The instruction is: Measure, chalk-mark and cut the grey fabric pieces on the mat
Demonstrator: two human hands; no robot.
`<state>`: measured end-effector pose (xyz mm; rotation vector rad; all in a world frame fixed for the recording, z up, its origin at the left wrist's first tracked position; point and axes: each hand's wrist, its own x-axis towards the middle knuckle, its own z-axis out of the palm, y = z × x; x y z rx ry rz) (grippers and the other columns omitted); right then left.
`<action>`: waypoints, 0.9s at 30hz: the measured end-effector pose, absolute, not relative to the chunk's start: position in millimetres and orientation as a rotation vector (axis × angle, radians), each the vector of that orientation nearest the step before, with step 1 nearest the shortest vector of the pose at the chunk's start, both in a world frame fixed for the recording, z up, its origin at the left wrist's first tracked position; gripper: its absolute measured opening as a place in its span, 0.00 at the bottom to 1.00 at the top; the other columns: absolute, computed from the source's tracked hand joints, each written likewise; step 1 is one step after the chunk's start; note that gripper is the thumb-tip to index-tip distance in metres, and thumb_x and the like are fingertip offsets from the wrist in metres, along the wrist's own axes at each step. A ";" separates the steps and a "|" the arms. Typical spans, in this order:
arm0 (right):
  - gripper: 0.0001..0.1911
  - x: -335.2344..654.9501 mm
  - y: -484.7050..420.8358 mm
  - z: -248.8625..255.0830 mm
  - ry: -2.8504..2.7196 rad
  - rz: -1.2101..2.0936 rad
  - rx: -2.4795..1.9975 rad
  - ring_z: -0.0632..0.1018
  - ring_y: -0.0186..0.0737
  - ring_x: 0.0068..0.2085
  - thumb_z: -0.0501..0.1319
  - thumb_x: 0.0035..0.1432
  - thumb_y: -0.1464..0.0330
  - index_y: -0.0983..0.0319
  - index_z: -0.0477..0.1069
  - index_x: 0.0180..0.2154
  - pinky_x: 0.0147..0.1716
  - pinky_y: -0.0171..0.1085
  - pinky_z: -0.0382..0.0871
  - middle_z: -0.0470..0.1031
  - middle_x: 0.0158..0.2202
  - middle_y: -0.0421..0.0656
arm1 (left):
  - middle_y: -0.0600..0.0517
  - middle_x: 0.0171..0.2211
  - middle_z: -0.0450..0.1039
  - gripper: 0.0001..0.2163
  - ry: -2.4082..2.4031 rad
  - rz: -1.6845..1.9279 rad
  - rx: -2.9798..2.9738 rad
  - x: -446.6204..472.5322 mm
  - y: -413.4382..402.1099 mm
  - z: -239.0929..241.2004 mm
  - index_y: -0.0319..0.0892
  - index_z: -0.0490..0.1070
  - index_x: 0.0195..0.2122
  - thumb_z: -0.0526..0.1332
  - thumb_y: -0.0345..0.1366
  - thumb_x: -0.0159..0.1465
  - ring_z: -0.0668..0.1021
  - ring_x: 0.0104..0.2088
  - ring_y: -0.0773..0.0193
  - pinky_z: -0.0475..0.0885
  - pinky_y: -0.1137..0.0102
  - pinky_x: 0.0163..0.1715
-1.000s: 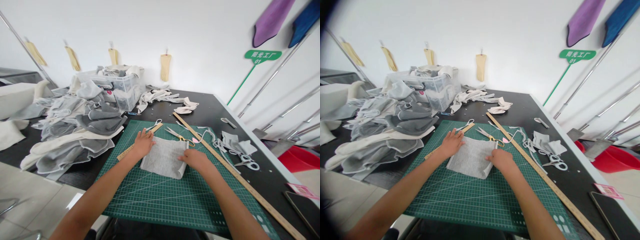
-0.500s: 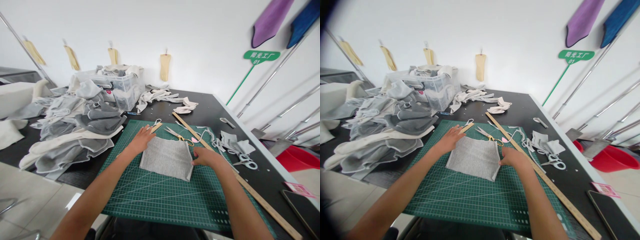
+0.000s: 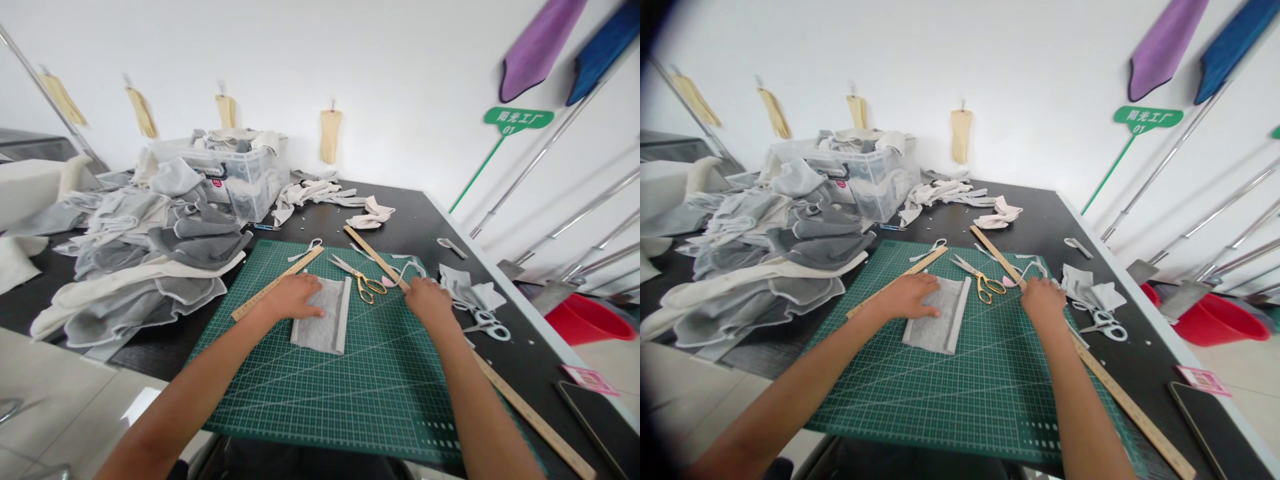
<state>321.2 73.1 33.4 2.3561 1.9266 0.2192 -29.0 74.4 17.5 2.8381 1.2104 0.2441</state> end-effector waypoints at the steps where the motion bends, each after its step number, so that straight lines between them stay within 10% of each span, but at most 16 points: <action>1: 0.18 322.8 74.4 30.4 1.892 0.188 2.370 0.77 0.59 0.51 0.50 0.68 0.65 0.68 0.74 0.47 0.47 0.50 0.66 0.76 0.48 0.61 | 0.45 0.50 0.75 0.25 1.207 0.243 2.845 -29.1 74.3 18.0 0.45 0.73 0.50 0.63 0.58 0.60 0.76 0.52 0.50 0.69 0.60 0.53; 21: 0.16 331.3 88.1 29.5 1.855 -0.160 2.552 0.80 0.54 0.46 0.47 0.67 0.68 0.64 0.66 0.52 0.40 0.43 0.68 0.79 0.44 0.57 | 0.42 0.46 0.73 0.35 1.284 0.241 2.907 -18.6 68.7 17.4 0.41 0.72 0.46 0.55 0.70 0.57 0.75 0.47 0.48 0.68 0.57 0.48; 27: 0.25 326.5 82.4 45.8 1.909 -0.158 2.669 0.80 0.55 0.45 0.56 0.63 0.52 0.61 0.65 0.54 0.38 0.43 0.69 0.79 0.44 0.53 | 0.42 0.46 0.73 0.34 1.276 0.243 2.911 -18.5 70.2 15.4 0.41 0.72 0.46 0.54 0.69 0.59 0.74 0.48 0.48 0.68 0.58 0.48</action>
